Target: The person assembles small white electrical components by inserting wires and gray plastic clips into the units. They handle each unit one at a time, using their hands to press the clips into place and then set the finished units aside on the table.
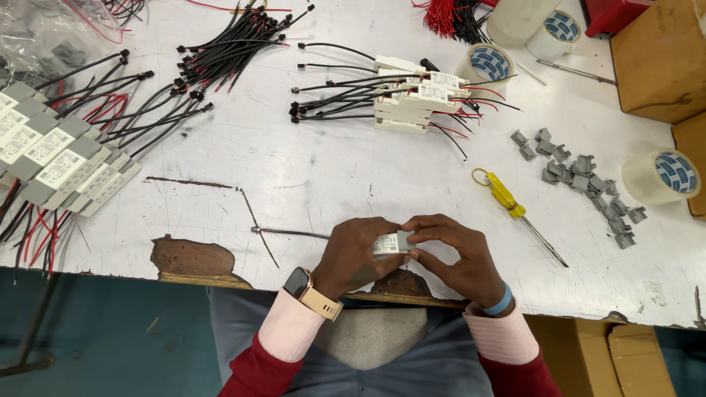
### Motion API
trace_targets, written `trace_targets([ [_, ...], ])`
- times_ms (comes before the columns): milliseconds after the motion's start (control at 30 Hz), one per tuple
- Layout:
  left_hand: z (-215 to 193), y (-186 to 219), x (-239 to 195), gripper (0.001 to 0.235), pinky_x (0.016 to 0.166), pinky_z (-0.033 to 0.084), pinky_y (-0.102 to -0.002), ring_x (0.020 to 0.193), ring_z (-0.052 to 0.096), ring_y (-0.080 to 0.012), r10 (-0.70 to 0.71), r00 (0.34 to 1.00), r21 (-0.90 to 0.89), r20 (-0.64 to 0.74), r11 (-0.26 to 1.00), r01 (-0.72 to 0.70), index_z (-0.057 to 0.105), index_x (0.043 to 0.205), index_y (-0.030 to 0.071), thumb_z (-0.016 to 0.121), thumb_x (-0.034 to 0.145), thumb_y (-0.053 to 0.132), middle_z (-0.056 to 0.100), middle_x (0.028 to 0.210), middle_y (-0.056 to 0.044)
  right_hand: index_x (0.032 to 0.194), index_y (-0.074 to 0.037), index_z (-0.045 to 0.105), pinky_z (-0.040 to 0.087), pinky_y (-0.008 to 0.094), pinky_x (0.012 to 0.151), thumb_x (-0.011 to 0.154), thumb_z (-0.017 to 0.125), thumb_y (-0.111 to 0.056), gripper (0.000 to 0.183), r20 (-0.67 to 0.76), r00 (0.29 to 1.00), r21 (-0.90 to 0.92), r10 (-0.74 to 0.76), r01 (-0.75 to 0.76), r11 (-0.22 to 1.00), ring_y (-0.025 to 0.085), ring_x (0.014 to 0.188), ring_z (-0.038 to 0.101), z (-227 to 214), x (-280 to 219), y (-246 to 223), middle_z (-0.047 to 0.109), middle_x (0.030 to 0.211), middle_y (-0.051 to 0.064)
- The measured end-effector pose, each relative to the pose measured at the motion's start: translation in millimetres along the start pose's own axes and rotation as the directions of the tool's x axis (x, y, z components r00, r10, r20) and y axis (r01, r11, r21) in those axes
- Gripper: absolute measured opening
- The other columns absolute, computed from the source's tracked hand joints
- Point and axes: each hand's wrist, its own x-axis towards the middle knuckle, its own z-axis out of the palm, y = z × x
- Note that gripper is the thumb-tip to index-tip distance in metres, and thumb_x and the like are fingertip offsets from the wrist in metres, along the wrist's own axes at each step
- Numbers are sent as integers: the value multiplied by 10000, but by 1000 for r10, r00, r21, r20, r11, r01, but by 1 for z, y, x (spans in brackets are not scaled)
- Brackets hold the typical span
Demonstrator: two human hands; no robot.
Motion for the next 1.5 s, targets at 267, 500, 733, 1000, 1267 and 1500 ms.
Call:
trace_targets([
  [267, -3, -2, 2, 389, 621, 555, -334, 711, 731, -229, -86, 994, -58, 63, 994, 90, 767, 1018, 77, 868, 746, 337, 755, 839, -67, 1087, -42, 737, 604, 355, 981, 837, 793, -16, 258, -36, 999, 79, -5, 8, 997, 238, 1145, 725, 8, -5, 10, 749, 1202, 122],
  [500, -2, -6, 3, 377, 611, 545, -331, 708, 722, -227, 5, 1000, -45, 22, 999, -4, 773, 1019, 81, 866, 796, 370, 744, 836, -65, 1106, -32, 719, 603, 359, 988, 845, 790, -12, 272, -81, 996, 155, -30, 42, 987, 240, 1148, 716, 13, -7, 16, 732, 1214, 132],
  [733, -3, -6, 2, 398, 613, 555, -322, 695, 733, -206, -102, 990, -102, 94, 989, 112, 766, 1024, 88, 847, 772, 386, 753, 823, -59, 1084, -38, 734, 608, 354, 968, 818, 806, -25, 276, -21, 1000, 85, -14, 16, 996, 231, 1129, 729, 8, -6, 16, 744, 1186, 116],
  [1000, -6, 0, 4, 460, 674, 519, -336, 726, 683, -245, -187, 970, -53, 157, 979, 197, 758, 1228, 131, 767, 868, 418, 745, 913, -85, 971, -81, 735, 513, 452, 1045, 761, 803, -46, 223, -132, 957, -319, -257, 204, 925, 359, 1262, 606, 5, 7, -17, 695, 1227, 93],
  [1267, -11, 6, 3, 556, 771, 598, -324, 910, 753, -229, -9, 1000, -233, 11, 972, 11, 645, 1350, 99, 773, 874, 357, 725, 1110, -93, 1187, -51, 711, 592, 306, 859, 932, 738, -71, 258, -539, 696, 354, 474, -323, 877, 180, 1043, 695, 36, -25, -27, 728, 1187, 96],
  [1500, -7, 10, -1, 556, 757, 605, -334, 903, 764, -243, -7, 999, -239, 46, 971, 18, 625, 1359, 68, 761, 917, 376, 728, 1077, -112, 1268, 8, 678, 589, 284, 849, 899, 735, -36, 375, -256, 899, 455, 355, -212, 865, 149, 1013, 669, 42, -21, -1, 682, 1218, 80],
])
